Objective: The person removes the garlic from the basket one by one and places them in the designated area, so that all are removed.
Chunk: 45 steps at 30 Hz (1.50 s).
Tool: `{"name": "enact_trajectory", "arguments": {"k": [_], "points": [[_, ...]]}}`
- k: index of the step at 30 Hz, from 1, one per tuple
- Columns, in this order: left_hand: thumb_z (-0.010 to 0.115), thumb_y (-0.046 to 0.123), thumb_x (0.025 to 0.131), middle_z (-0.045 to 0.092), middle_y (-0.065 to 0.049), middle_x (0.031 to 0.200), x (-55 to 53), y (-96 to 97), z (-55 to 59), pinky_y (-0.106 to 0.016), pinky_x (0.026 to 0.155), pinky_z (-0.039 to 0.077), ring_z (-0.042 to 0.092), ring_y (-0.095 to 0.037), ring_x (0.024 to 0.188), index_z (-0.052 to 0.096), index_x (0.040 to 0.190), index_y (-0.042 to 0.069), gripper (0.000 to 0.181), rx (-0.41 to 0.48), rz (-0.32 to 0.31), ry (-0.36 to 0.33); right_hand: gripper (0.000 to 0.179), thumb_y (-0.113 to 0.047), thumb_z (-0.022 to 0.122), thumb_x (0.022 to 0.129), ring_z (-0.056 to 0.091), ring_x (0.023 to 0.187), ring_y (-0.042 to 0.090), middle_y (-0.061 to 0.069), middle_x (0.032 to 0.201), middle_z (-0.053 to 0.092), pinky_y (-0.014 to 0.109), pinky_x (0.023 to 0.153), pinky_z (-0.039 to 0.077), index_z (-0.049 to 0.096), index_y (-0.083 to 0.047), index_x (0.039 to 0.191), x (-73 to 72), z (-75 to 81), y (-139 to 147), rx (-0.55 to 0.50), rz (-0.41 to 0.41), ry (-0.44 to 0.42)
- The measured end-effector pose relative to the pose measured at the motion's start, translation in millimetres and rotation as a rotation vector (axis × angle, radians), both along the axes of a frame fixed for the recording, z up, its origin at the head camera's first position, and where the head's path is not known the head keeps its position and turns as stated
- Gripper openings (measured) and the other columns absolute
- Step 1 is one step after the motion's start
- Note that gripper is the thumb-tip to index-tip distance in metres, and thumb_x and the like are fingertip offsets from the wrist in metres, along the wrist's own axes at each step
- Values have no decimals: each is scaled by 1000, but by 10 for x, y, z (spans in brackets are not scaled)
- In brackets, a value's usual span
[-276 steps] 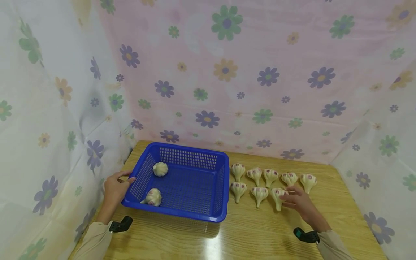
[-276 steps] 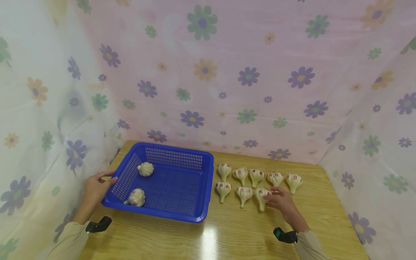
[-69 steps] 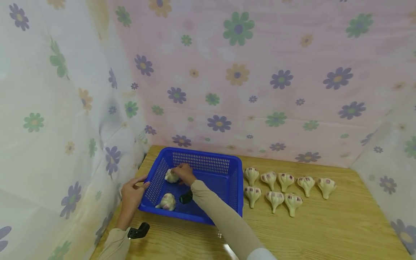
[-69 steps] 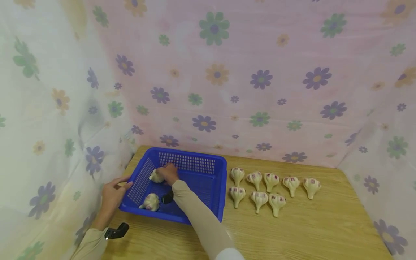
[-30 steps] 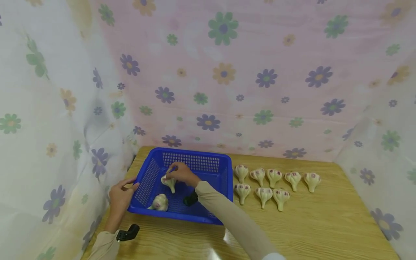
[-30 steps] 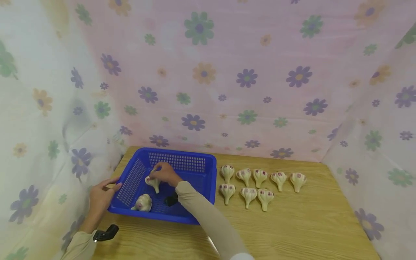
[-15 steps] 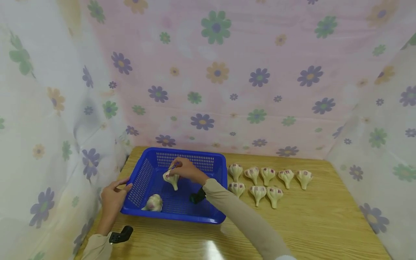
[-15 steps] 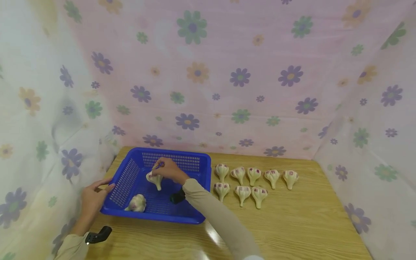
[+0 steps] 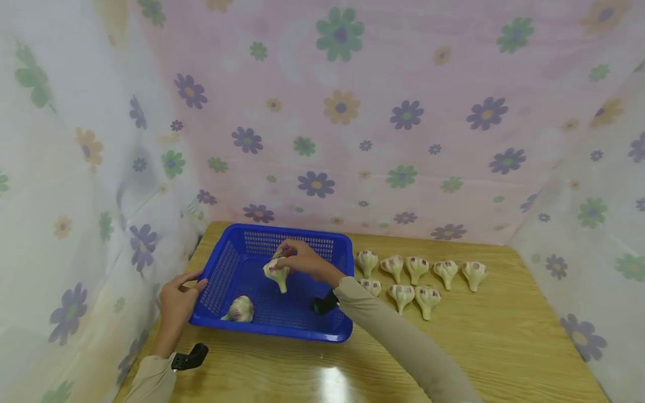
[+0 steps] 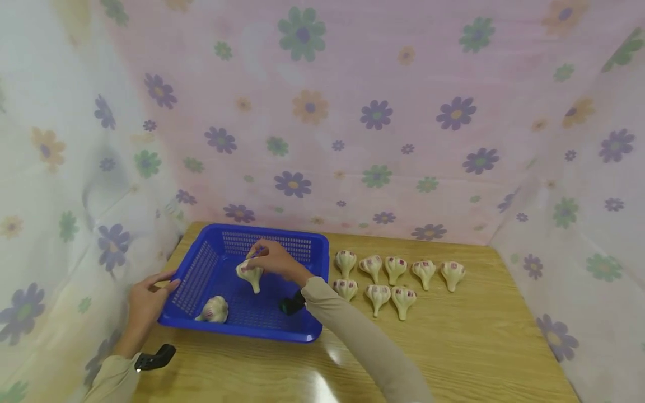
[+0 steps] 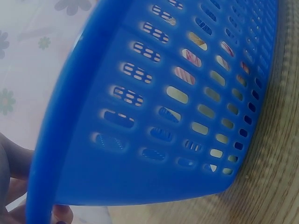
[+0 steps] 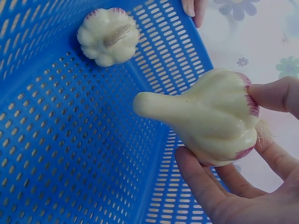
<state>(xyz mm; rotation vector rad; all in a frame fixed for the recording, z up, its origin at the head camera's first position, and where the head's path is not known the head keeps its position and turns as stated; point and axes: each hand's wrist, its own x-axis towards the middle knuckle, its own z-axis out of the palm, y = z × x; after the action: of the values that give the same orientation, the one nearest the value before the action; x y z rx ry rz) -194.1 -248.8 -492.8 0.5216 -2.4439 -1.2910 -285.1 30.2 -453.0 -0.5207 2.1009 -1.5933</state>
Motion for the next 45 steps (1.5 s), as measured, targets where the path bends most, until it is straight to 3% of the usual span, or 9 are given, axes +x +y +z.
{"name": "enact_trajectory", "arguments": {"k": [25,45], "points": [[71,16,85,66,-18,109,28,15,15,-24,49,42,53,-7,57,69,113,2,31,22,-2,-2,29,-17,74,81,58,98,23,8,109,59,43,76,52,61,-9,105,220,236,361,-49,0,8],[70,18,86,65,-18,113,45,23,22,-24,51,43,53,-8,61,68,116,3,34,35,-5,-26,33,-8,69,85,61,94,22,13,114,59,42,73,51,58,-2,116,365,341,774,-62,-22,18]]}}
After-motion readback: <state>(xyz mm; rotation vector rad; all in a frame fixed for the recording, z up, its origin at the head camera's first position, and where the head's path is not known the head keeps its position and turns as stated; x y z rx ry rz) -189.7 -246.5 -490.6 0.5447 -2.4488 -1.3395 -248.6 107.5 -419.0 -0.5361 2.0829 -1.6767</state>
